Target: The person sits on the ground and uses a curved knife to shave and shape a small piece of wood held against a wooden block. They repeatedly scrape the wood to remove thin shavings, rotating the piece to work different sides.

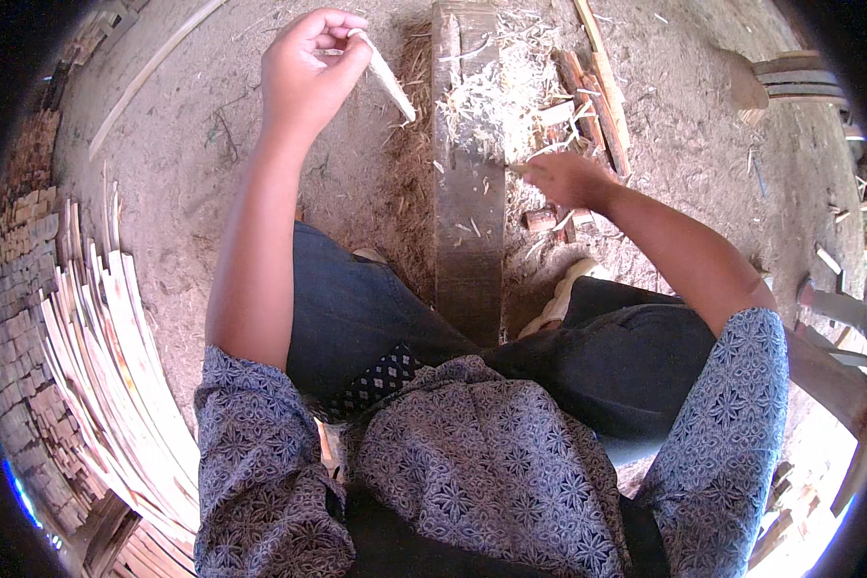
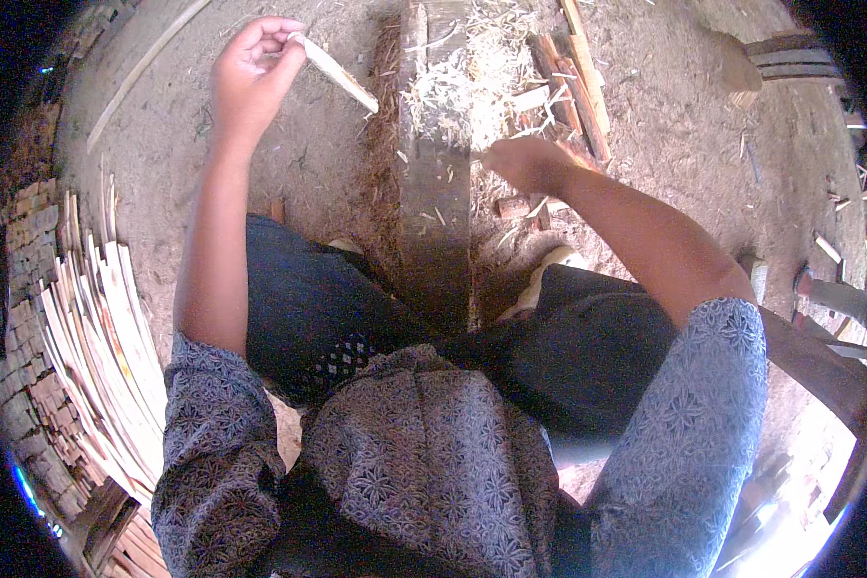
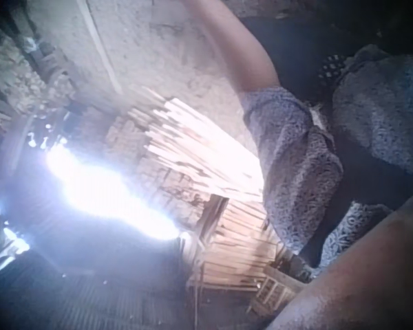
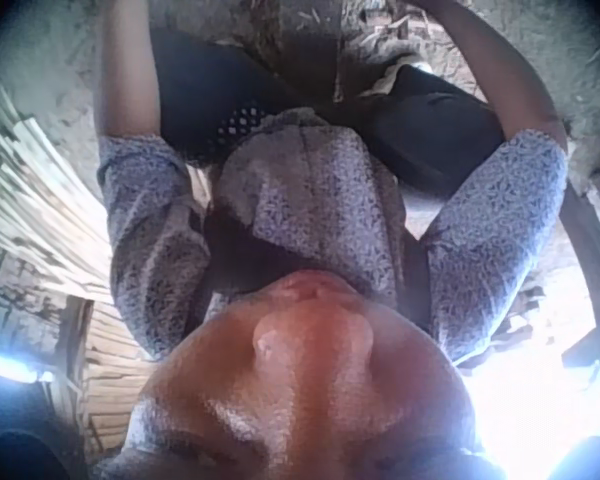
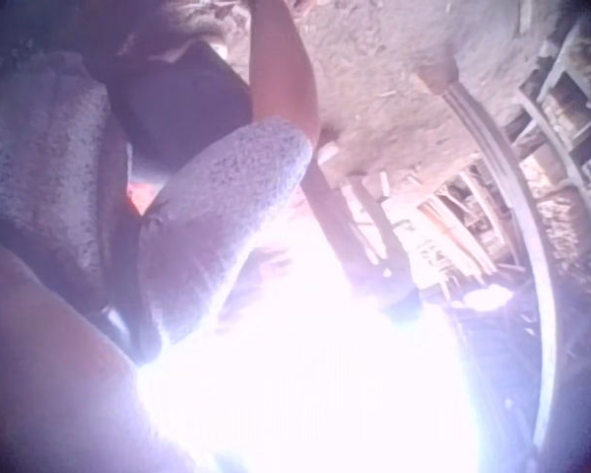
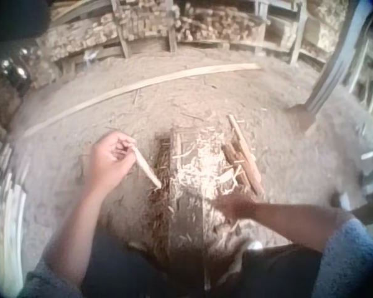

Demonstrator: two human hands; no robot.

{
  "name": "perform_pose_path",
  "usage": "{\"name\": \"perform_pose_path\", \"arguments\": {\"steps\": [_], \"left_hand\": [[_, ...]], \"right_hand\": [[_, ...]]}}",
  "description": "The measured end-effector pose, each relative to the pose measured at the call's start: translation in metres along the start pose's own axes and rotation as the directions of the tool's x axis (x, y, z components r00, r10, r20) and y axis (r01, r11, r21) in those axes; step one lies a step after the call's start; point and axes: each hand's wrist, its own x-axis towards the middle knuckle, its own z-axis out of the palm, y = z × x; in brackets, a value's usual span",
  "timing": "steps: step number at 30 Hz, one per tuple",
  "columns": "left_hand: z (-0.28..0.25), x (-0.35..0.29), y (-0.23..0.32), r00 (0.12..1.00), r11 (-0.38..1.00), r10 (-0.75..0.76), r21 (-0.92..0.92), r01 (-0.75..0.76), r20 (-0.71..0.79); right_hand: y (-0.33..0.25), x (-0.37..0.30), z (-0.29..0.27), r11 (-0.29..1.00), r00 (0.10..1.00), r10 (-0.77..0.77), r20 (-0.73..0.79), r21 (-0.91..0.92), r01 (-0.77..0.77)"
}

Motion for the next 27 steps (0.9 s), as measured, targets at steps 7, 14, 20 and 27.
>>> {"name": "perform_pose_path", "arguments": {"steps": [7,14,20,27], "left_hand": [[0.001,0.001,0.019,0.999,0.997,0.044,-0.06,-0.046,-0.032],[-0.001,0.001,0.014,0.986,0.988,0.123,-0.074,-0.133,-0.116],[0.011,0.008,0.021,0.983,0.982,0.138,-0.115,-0.152,-0.119],[0.002,0.004,0.02,0.988,0.989,0.12,-0.069,-0.128,-0.1]], "right_hand": [[0.016,0.011,-0.021,0.978,0.948,0.19,-0.254,0.131,-0.161],[-0.055,0.015,-0.01,0.998,0.998,-0.055,-0.017,0.034,0.056],[0.03,0.029,-0.019,0.89,0.986,0.106,-0.132,-0.431,-0.153],[-0.02,0.036,-0.036,0.981,0.977,0.19,-0.101,-0.008,-0.192]]}}
